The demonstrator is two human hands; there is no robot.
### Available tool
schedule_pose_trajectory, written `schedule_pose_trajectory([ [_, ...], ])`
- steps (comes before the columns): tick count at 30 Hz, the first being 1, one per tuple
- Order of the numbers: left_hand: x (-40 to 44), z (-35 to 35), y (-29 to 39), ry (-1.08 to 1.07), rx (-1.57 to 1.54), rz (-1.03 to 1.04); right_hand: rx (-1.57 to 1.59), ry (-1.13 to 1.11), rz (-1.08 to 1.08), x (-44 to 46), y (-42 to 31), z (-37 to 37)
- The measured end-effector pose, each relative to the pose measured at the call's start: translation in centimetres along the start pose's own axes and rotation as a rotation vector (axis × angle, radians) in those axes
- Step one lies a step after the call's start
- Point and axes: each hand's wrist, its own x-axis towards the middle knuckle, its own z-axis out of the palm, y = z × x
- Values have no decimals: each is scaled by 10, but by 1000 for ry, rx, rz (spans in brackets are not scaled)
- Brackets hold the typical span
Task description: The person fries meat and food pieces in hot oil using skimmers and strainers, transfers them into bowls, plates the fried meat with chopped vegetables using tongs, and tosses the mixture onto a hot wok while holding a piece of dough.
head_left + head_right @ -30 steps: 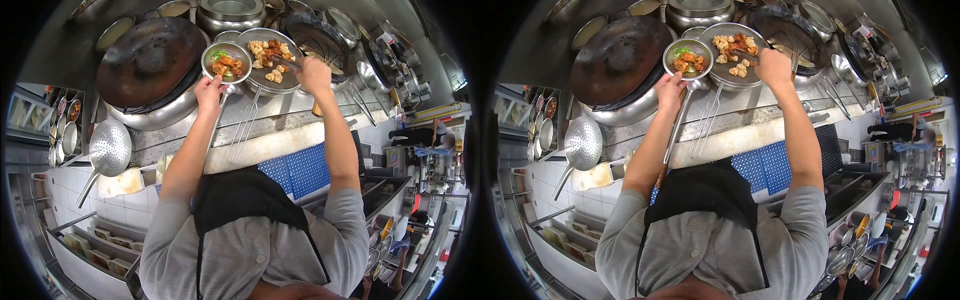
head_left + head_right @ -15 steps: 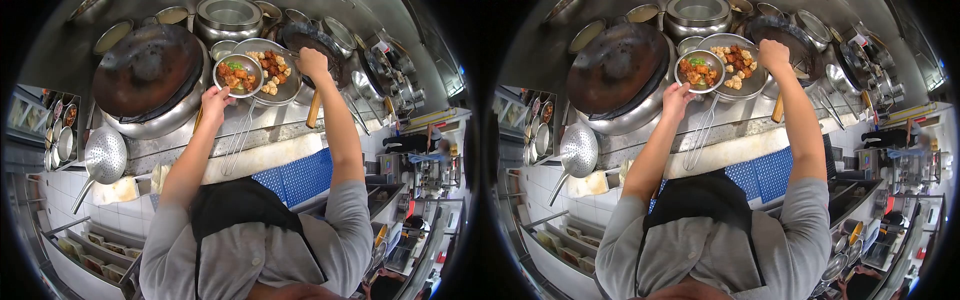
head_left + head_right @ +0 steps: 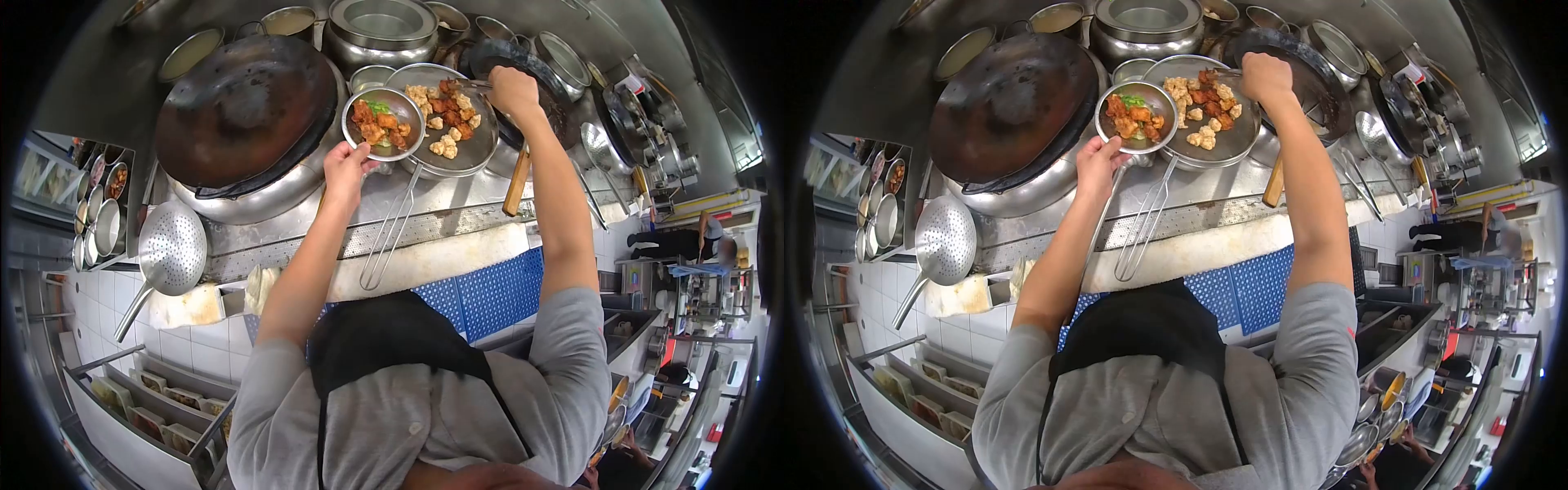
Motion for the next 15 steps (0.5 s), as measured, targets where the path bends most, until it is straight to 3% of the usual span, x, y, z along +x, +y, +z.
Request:
schedule_pose_trajectory([
  [3, 3, 12, 1, 18, 7, 25, 145, 96, 15, -31, 7, -21],
  [6, 13, 16, -4, -1, 24, 38, 299, 24, 35, -61, -7, -52],
  [8, 18, 19, -8, -38, 39, 33, 365, 49, -67, -73, -19, -47],
  [10, 16, 21, -7, -94, 35, 25, 291, -78, -33, -78, -35, -53],
  [15, 15, 7, -8, -178, -30, 42, 287, 56, 75, -71, -10, -54],
])
